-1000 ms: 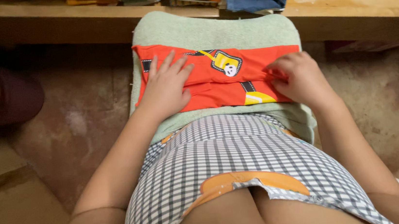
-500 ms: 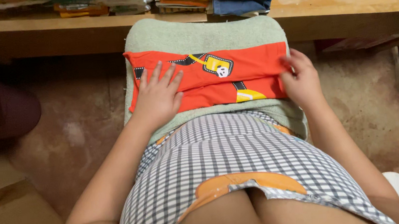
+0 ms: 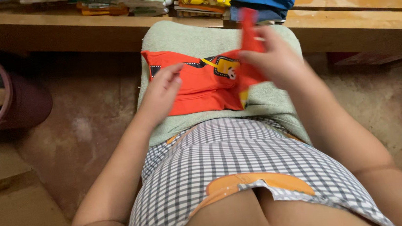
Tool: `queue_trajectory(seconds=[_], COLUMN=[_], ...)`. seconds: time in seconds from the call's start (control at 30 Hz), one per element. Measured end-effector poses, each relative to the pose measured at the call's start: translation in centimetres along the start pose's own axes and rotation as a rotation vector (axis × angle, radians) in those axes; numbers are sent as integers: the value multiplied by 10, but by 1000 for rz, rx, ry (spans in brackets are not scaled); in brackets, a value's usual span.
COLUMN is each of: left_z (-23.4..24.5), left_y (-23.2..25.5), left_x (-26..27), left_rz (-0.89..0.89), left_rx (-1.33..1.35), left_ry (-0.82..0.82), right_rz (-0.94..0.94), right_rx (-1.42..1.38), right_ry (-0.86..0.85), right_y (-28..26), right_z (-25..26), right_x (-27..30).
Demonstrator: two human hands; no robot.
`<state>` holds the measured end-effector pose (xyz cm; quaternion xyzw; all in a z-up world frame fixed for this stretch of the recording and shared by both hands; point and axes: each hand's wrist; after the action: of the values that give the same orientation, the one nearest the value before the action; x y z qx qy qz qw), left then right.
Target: The person folds multiple small garments by hand on a towel placed on their lap. They handle yellow patterned shorts, an orange t-shirt, and several other shirts and shorts, folding each item and stacking them on a wooden bench.
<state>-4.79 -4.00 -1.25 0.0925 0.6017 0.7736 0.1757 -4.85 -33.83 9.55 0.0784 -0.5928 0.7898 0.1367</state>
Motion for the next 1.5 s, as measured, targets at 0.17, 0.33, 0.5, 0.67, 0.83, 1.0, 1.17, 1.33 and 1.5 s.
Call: queue_trajectory(seconds=[0.17,0.33,0.5,0.67,0.83,1.0,1.17,1.33,1.5], left_z=[13,11,1,14,30,24,31,34,-1], left_y=[-5,-10,-13,-19,-16,-8,0,-1,10], left_x=[-13,-16,-10,4,5,9,8,4,-37], left_rz=[505,291,181,9,92,135,371,239,228], left_rx=[785,595,457,75,-230,-509,-510,39,425], left_ry=[133,77,252,217,145,176,130,40,94], right_rz=[313,428,761,851,713,712,814,781,490], right_rx=[163,253,525,840,1040,1077,1102,880,556], right_ry=[-450,-482,-134,-331,-472,-453,-424,-528,-410], right_y=[7,30,38,60,68,75,71,53,54], right_z=[-123,-115,-65,-73,-83,-83,-86,-95,-106], right_x=[-3,8,10,20,10,8,9,15,13])
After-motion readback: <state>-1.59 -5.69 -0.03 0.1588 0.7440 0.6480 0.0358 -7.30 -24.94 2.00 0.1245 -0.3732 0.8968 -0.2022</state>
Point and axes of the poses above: each hand's wrist, its own x-axis away from the middle knuckle, its own z-axis out of the back of the hand, y = z × x, and after that the axes turned 6 degrees about -x, right-handed
